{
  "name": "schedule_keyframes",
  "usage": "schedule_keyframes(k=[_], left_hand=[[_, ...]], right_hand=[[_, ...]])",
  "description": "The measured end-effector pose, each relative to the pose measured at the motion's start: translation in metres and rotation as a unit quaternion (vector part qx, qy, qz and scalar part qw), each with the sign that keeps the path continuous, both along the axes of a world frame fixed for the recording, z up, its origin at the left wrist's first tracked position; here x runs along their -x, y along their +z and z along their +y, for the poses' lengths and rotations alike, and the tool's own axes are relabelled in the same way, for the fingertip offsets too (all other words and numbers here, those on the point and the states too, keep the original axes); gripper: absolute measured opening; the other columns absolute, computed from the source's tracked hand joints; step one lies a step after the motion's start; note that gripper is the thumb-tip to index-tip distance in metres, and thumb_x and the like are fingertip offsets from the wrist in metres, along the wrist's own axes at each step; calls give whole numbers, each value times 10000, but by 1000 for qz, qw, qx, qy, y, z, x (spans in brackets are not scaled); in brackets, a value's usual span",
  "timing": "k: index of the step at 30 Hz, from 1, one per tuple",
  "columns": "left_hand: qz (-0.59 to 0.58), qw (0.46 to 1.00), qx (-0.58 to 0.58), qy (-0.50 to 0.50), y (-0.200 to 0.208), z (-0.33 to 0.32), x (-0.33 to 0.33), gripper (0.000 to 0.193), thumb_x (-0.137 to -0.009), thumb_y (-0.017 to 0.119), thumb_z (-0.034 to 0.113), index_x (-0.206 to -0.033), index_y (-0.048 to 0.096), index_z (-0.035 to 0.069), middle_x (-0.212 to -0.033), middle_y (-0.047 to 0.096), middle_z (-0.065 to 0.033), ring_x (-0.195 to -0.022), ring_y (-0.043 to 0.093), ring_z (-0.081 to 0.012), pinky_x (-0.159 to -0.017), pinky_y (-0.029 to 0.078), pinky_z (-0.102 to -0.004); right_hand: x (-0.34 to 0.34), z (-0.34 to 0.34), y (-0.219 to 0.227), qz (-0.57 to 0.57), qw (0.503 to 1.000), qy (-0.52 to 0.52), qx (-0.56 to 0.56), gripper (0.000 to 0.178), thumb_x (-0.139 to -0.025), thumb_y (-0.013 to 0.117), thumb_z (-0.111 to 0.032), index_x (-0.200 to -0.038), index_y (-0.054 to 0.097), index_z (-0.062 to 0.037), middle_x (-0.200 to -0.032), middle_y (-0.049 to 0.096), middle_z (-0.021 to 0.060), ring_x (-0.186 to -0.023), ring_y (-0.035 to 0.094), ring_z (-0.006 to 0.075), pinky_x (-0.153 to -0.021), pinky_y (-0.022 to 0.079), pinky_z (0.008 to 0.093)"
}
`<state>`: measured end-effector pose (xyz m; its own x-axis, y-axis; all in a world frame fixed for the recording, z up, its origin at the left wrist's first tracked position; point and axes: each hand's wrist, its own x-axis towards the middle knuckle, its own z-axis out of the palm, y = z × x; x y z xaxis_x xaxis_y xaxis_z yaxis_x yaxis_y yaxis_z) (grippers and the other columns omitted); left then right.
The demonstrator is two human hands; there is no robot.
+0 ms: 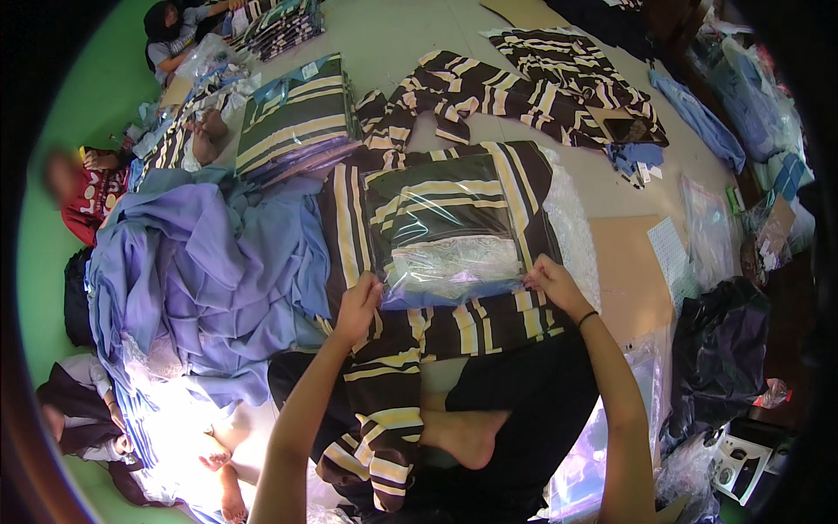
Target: The person folds a striped garment and a blue garment, places each into a clear plastic bag, and stacks the sealed packages on the floor. The person repeats this process for multiple garments.
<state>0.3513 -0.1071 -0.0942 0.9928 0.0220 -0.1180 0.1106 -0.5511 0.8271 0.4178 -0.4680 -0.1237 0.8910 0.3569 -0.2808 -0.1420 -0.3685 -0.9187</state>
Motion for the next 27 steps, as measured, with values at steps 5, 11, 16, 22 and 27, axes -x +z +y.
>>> schedule_keyframes(k=[5,11,16,22,27], left_hand=[[-51,980,-40,186,-22,-26,-2,145,-856,433,140,-814,420,2,-641,492,-202,-615,504,-369,-558,384,-379],[-104,962,-43,249,-40,-35,0,164,-861,421,137,-803,433,-16,-631,461,-196,-558,444,-288,-550,371,-362],[-66,961,-94,250,-46,-38,-1,114,-837,410,105,-815,425,-6,-703,512,-242,-701,516,-410,-606,386,-450],[94,938,-257,214,-37,-43,-22,95,-764,441,66,-839,442,9,-877,528,-204,-807,526,-394,-643,417,-461],[-120,885,-394,218,-18,-48,-16,238,-728,493,79,-964,477,49,-1079,455,-160,-1007,455,-331,-838,361,-449]], right_hand=[[-4,15,-6,-38,992,-97,67,182,-860,467,-180,-787,445,-15,-670,591,112,-600,590,166,-549,457,290],[-10,29,-4,-81,971,-100,201,198,-848,457,-212,-785,458,-24,-682,596,155,-642,592,303,-588,452,394],[-12,41,-8,-135,927,-92,338,206,-832,460,-228,-813,454,-23,-704,593,183,-685,572,376,-631,441,457],[-16,62,1,-138,886,-132,422,181,-798,477,-189,-806,470,-8,-811,570,217,-750,557,374,-652,447,446],[-5,90,20,-341,861,-121,358,176,-733,547,-148,-817,503,1,-1061,494,220,-950,507,342,-751,440,419]])
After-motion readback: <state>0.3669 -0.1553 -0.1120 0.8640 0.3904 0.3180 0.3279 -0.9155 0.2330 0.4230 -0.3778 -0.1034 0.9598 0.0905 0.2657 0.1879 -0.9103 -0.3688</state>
